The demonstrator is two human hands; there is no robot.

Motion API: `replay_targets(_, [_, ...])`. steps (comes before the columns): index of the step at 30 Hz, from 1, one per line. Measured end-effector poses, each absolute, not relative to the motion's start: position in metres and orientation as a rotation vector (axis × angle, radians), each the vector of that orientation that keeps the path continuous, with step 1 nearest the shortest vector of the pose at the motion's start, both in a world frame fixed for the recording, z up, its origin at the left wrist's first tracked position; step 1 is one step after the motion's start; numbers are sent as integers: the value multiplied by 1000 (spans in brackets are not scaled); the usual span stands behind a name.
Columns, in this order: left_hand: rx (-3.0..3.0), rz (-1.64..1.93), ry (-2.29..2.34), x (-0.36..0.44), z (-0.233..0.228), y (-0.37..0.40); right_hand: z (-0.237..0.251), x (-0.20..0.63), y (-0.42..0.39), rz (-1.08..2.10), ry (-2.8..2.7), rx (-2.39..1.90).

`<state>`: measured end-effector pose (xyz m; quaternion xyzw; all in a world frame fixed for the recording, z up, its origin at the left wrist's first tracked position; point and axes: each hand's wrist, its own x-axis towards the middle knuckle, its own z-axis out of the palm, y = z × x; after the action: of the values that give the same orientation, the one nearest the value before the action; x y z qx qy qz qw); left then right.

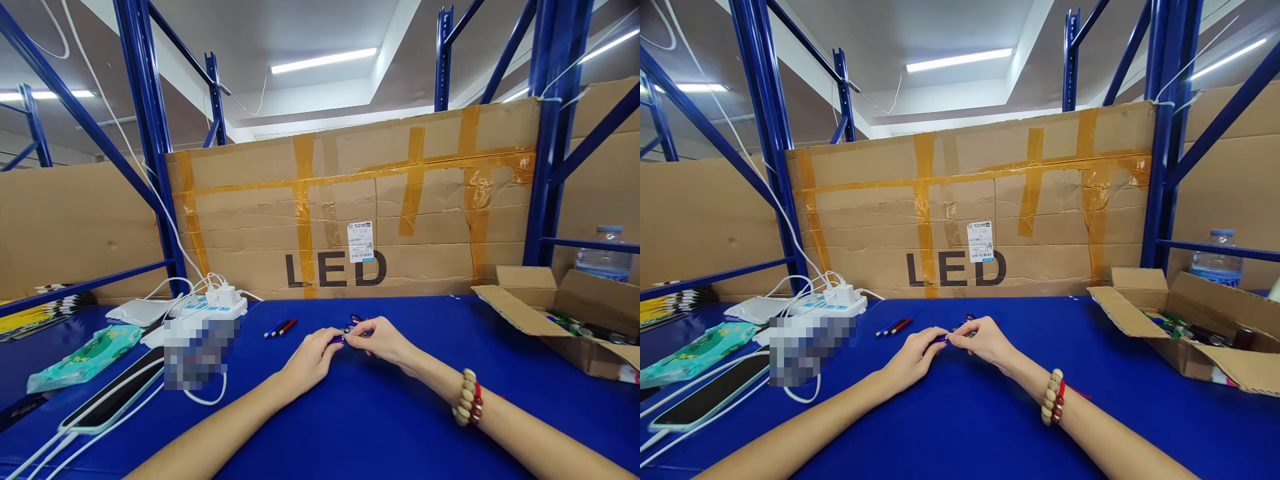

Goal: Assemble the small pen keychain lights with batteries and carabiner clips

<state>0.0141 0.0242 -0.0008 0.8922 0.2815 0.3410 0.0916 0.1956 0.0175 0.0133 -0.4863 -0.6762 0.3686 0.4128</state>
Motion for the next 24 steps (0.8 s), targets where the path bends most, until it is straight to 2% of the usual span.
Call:
replay_targets(6, [2613,1019,837,15,2,22,18,188,8,1115,-1516,-1380])
replay_targets(10, [2586,997,866,17,4,22,18,189,12,1098,-1545,-1377])
replay_targets(13, [2563,1017,907,20,5,24,17,194,20,866,-1698,-1273])
replay_targets(18, [2526,1048,933,19,5,29,20,204,23,182,-1922,-1110])
replay_targets(24, [2530,1010,854,17,3,30,25,210,16,-176,-2181,-965])
